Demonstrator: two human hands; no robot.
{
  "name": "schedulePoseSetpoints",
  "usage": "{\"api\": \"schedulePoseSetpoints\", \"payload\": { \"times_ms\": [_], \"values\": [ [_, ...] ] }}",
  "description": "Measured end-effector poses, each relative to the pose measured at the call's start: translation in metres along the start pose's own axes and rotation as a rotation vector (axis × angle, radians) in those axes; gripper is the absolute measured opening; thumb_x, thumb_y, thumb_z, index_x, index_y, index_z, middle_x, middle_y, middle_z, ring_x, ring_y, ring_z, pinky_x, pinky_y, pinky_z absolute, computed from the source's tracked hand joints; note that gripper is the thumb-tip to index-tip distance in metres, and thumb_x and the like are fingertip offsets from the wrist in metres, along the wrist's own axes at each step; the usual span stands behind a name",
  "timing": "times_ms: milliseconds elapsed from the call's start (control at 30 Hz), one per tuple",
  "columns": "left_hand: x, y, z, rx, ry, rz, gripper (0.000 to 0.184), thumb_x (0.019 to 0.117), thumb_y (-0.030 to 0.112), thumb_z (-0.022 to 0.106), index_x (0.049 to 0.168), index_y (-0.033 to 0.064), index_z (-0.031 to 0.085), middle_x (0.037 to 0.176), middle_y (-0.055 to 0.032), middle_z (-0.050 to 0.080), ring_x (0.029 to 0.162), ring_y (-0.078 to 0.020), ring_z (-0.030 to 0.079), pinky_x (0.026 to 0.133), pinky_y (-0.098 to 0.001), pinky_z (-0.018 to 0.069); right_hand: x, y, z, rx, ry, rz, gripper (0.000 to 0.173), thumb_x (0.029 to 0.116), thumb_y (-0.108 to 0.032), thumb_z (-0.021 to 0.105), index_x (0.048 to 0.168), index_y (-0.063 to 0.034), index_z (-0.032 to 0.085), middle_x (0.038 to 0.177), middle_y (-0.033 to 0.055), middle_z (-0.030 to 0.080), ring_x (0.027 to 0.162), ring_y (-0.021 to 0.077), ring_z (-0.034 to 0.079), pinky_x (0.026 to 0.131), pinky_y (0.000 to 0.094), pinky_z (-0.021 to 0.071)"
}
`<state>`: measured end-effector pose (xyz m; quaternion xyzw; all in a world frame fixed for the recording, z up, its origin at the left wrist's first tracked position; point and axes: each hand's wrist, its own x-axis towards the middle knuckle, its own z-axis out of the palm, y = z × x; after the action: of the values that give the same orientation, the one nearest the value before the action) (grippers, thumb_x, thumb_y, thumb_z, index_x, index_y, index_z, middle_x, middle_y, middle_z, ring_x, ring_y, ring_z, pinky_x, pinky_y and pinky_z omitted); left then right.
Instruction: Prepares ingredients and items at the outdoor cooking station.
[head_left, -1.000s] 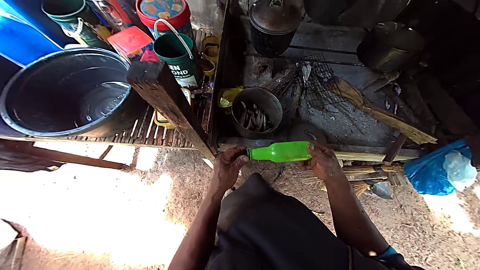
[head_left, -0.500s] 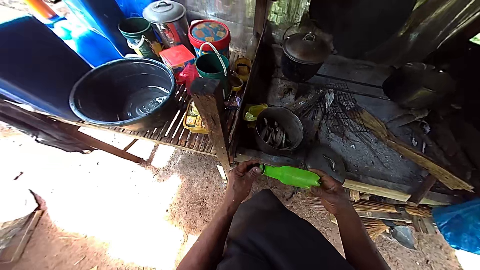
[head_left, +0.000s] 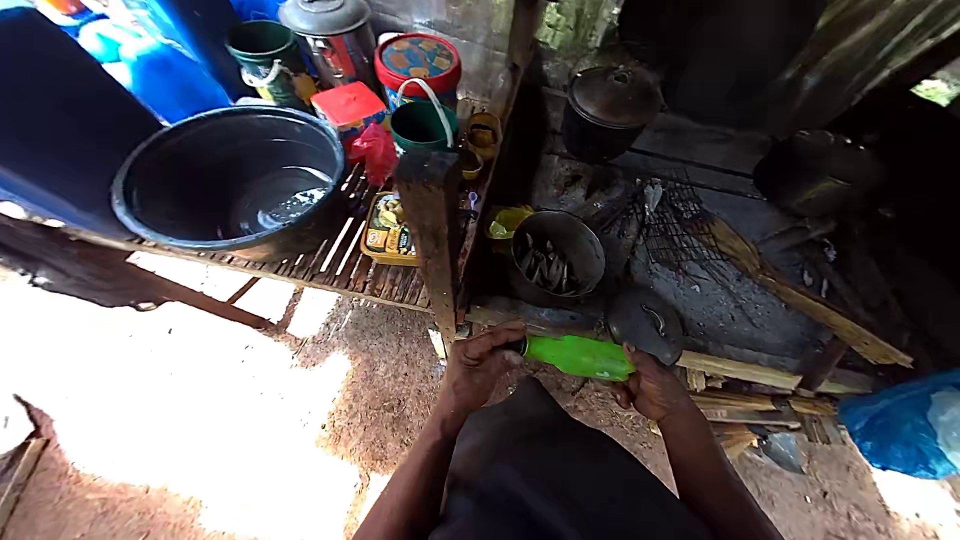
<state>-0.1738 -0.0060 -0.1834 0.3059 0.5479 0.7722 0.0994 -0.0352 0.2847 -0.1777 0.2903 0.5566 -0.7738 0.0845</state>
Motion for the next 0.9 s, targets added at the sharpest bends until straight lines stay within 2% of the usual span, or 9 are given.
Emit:
{"api": "schedulePoseSetpoints", "payload": {
  "times_ms": [67,133,200,300,467,633,700,767,900],
  "values": [
    [0.000,-0.001,0.002,-0.082,0.061,-0.001,0.021,0.0945,0.015,0.074,0.108,-0.0005,0.075,0.125,-0.0177,0.071,0.119,-0.0293,0.068,0.102,-0.0443,0.0565,0.002,0.007,-0.001,0.050,-0.060,-0.061,0.047,0.0941,-0.056,0.064,0.103,-0.0100,0.069,0.079,0.0069,0.072,0.050,0.0114,0.061,0.043,0.0259,0.0520],
    [0.002,-0.003,-0.002,-0.157,0.075,-0.041,0.030,0.0920,0.011,0.076,0.119,0.0005,0.072,0.129,-0.0168,0.069,0.117,-0.0290,0.068,0.100,-0.0446,0.0576,0.005,0.012,-0.003,0.087,-0.131,-0.133,0.041,0.0915,-0.052,0.073,0.102,-0.0119,0.070,0.080,0.0047,0.071,0.054,0.0110,0.063,0.048,0.0266,0.0541],
    [0.005,-0.005,-0.005,-0.178,0.088,-0.116,0.039,0.0904,0.012,0.078,0.126,0.0013,0.067,0.128,-0.0143,0.068,0.110,-0.0256,0.070,0.097,-0.0430,0.0591,0.005,0.014,-0.003,0.095,-0.169,-0.177,0.036,0.0930,-0.047,0.073,0.105,-0.0128,0.071,0.082,0.0037,0.072,0.057,0.0101,0.063,0.050,0.0258,0.0546],
    [0.007,-0.008,-0.007,-0.103,0.119,-0.186,0.033,0.0889,0.016,0.080,0.118,0.0039,0.072,0.111,-0.0063,0.073,0.092,-0.0146,0.070,0.083,-0.0333,0.0610,0.007,0.014,-0.005,0.100,-0.167,-0.193,0.033,0.0966,-0.042,0.069,0.110,-0.0108,0.070,0.084,0.0046,0.073,0.058,0.0102,0.064,0.051,0.0259,0.0555],
    [0.008,-0.005,-0.009,0.016,0.003,-0.185,0.030,0.0930,0.012,0.075,0.122,0.0048,0.072,0.118,-0.0059,0.070,0.099,-0.0157,0.069,0.089,-0.0352,0.0609,0.007,0.010,-0.014,0.060,-0.098,-0.243,0.034,0.0970,-0.038,0.069,0.113,-0.0083,0.070,0.085,0.0041,0.073,0.059,0.0099,0.065,0.052,0.0256,0.0564],
    [0.009,-0.001,-0.001,0.099,0.016,-0.235,0.032,0.0924,0.009,0.075,0.124,0.0029,0.071,0.116,-0.0063,0.070,0.095,-0.0146,0.069,0.083,-0.0325,0.0617,0.017,0.004,-0.031,0.011,-0.166,-0.458,0.050,0.0901,-0.023,0.079,0.135,-0.0067,0.064,0.109,0.0066,0.072,0.074,0.0102,0.067,0.062,0.0259,0.0589],
    [0.007,-0.001,0.003,0.133,0.028,-0.230,0.032,0.0918,0.007,0.074,0.123,0.0038,0.072,0.119,-0.0061,0.069,0.099,-0.0154,0.069,0.087,-0.0338,0.0614,0.021,0.001,-0.036,-0.007,-0.164,-0.456,0.042,0.0921,-0.028,0.077,0.128,-0.0067,0.068,0.102,0.0046,0.074,0.071,0.0105,0.068,0.060,0.0263,0.0598],
    [0.006,0.000,0.008,0.144,0.049,-0.215,0.032,0.0907,0.001,0.074,0.122,0.0030,0.071,0.122,-0.0072,0.069,0.103,-0.0168,0.070,0.091,-0.0345,0.0610,0.022,-0.002,-0.037,-0.029,-0.151,-0.356,0.029,0.0984,-0.038,0.068,0.107,-0.0101,0.072,0.083,0.0016,0.074,0.059,0.0104,0.067,0.053,0.0265,0.0588],
    [0.005,0.003,0.013,0.227,0.044,-0.196,0.028,0.0887,-0.007,0.070,0.115,0.0010,0.074,0.126,-0.0095,0.069,0.108,-0.0182,0.070,0.093,-0.0354,0.0605,0.025,-0.005,-0.039,-0.048,-0.163,-0.118,0.047,0.1010,-0.054,0.056,0.099,-0.0088,0.068,0.076,0.0053,0.074,0.050,0.0121,0.064,0.045,0.0267,0.0550]
  ]
}}
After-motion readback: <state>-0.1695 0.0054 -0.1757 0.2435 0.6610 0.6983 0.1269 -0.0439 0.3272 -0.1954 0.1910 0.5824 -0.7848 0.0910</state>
